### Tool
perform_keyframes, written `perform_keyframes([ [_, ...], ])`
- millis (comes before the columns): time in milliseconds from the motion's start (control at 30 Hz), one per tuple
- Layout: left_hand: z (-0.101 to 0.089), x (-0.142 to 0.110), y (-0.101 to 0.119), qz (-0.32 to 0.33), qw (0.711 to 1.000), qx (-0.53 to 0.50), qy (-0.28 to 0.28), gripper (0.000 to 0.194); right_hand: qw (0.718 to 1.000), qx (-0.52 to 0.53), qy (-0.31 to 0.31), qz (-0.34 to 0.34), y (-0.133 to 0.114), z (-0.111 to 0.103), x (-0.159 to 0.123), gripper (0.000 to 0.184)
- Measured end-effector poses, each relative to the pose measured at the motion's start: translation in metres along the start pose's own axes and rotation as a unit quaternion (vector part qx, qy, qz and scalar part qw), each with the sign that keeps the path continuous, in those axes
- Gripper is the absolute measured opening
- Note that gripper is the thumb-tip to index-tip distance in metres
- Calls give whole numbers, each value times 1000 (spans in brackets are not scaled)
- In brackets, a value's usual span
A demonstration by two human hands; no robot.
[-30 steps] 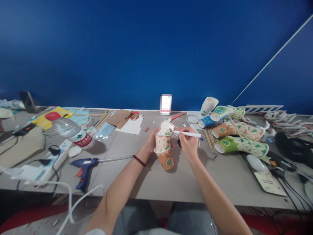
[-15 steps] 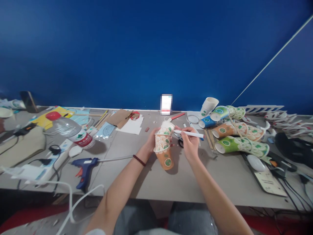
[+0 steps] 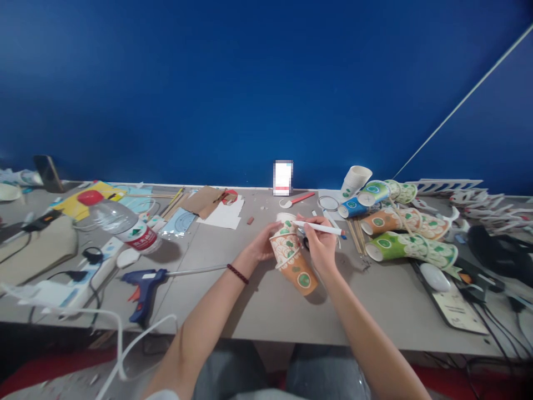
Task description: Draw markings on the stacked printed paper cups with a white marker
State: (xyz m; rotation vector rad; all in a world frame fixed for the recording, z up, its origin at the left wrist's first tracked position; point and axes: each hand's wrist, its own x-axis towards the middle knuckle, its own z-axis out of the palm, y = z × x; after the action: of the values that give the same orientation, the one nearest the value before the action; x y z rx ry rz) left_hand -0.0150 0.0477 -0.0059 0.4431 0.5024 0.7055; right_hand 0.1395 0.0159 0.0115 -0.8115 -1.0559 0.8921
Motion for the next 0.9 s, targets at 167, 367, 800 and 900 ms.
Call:
perform_keyframes([
  [167, 0, 0, -1, 2, 999, 19, 27, 36, 1000, -5, 5, 4, 0, -1, 1, 19],
  [367, 2, -2, 3, 13, 999, 4, 39, 34, 998, -50, 15, 31, 2, -5, -1, 21],
  [800, 3, -3, 5, 12, 1000, -6, 28, 31, 997, -77, -10, 22, 1, -2, -3, 16],
  [900, 3, -2, 5, 9, 1000, -13, 22, 29, 996, -86, -11, 24, 0, -2, -3, 17],
])
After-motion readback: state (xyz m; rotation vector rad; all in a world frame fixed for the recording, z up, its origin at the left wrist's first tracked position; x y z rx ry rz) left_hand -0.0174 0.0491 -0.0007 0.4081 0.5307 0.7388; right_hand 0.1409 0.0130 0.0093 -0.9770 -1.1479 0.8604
